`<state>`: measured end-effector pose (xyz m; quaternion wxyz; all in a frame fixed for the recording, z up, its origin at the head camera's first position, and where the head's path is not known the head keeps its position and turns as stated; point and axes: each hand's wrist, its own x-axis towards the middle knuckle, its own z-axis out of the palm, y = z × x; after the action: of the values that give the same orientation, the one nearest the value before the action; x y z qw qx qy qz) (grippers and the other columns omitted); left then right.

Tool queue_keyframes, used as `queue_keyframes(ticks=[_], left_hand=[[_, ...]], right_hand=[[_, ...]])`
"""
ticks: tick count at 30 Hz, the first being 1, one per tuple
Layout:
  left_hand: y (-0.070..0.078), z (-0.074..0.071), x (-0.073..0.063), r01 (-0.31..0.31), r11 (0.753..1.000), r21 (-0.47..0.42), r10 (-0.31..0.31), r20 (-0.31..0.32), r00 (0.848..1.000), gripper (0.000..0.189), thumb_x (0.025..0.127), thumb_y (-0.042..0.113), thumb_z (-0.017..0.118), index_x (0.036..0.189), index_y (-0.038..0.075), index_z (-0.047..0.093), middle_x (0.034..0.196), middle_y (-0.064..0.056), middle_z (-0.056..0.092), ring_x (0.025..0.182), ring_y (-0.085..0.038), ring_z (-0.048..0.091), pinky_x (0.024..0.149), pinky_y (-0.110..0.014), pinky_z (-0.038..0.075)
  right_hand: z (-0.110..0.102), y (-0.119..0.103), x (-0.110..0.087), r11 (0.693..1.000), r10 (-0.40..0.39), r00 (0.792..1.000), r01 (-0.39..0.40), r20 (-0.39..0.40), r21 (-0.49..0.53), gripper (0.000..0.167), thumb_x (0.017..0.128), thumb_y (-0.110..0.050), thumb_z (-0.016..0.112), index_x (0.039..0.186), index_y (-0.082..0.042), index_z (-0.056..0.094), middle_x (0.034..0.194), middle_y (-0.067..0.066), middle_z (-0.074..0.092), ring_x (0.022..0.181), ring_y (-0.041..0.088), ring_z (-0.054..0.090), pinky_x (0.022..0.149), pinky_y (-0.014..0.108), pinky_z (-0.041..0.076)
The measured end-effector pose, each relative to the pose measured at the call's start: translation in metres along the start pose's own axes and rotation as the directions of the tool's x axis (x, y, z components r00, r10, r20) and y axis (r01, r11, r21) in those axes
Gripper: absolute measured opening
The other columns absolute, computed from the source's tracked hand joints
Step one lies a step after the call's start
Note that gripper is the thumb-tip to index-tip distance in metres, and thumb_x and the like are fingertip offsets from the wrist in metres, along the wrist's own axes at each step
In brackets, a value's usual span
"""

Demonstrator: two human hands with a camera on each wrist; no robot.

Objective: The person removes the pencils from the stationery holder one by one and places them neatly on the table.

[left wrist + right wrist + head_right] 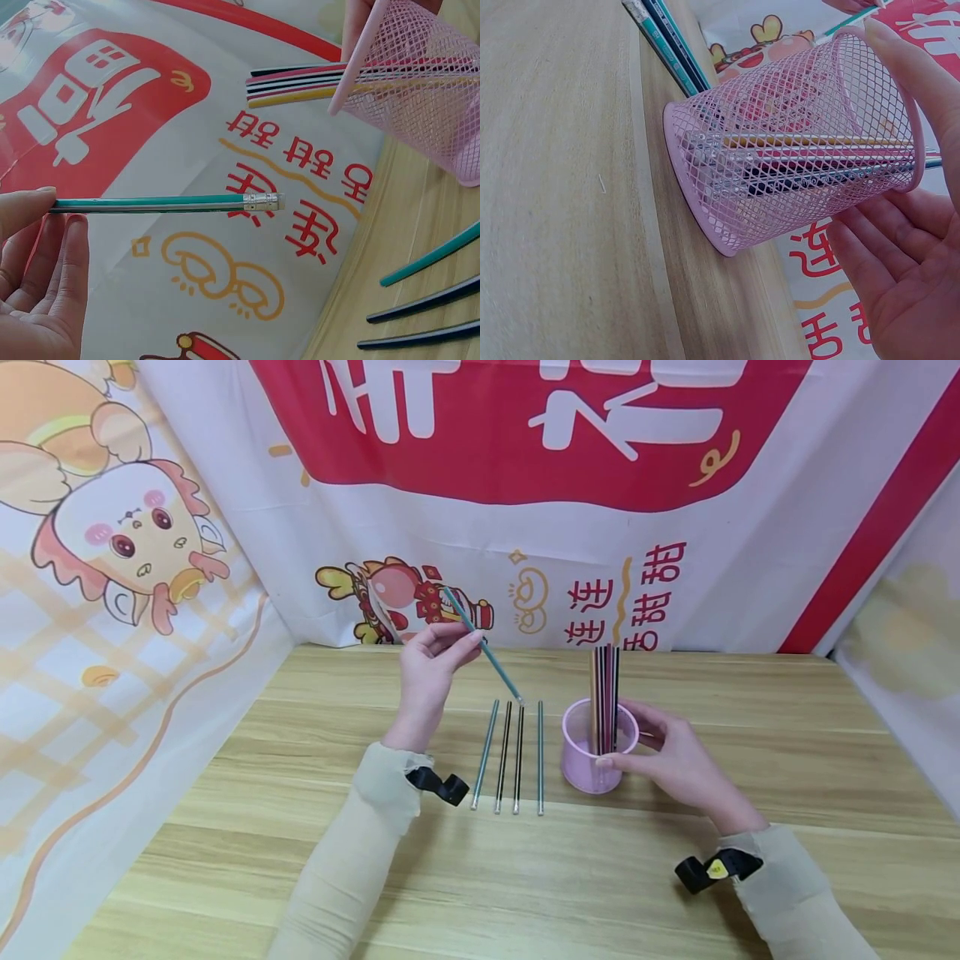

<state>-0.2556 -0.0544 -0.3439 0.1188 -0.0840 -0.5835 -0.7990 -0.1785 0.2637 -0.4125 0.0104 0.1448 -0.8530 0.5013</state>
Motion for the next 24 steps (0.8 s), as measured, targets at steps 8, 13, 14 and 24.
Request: queue_keyframes(ticks=[8,13,14,24], left_hand=[[0.002,-0.016,0.002,0.0,0.999,0.041,0.0,-0.015,1.0,0.027,0.088,0.01,0.082,0.109,0.0,0.07,0.106,-0.014,0.073,0.096,-0.027,0.071,0.088,-0.037,0.06],[0.002,-0.024,0.002,-0.003,0.997,0.072,0.003,-0.001,1.0,0.03,0.089,0.012,0.081,0.113,-0.002,0.069,0.107,-0.014,0.073,0.098,-0.027,0.071,0.089,-0.036,0.06],[0.001,-0.026,0.002,-0.002,0.997,0.073,0.002,0.001,1.0,0.03,0.089,0.012,0.081,0.112,-0.002,0.069,0.107,-0.014,0.073,0.097,-0.027,0.071,0.089,-0.036,0.06],[-0.002,-0.041,0.001,0.008,0.992,0.129,-0.009,0.009,1.0,0.024,0.089,0.011,0.081,0.109,0.002,0.072,0.107,-0.014,0.072,0.096,-0.028,0.071,0.088,-0.036,0.06]], right_hand=[[0.0,-0.002,-0.001,1.0,-0.004,1.0,0.004,-0.004,-0.003,0.084,0.083,-0.019,0.088,0.152,0.0,0.043,0.146,0.024,0.051,0.127,0.037,0.054,0.094,0.007,0.043],[0.001,-0.002,-0.001,1.0,-0.009,1.0,0.009,-0.005,0.0,0.083,0.083,-0.018,0.088,0.152,0.001,0.043,0.146,0.024,0.051,0.126,0.037,0.054,0.094,0.007,0.044],[0.001,-0.001,-0.001,1.0,-0.009,1.0,0.009,-0.005,0.002,0.083,0.083,-0.017,0.088,0.151,0.001,0.043,0.146,0.024,0.051,0.126,0.038,0.054,0.094,0.007,0.044],[0.0,-0.002,-0.001,1.0,0.006,1.0,-0.006,0.004,0.003,0.084,0.084,-0.019,0.087,0.152,0.001,0.042,0.147,0.024,0.05,0.127,0.038,0.054,0.094,0.007,0.044]])
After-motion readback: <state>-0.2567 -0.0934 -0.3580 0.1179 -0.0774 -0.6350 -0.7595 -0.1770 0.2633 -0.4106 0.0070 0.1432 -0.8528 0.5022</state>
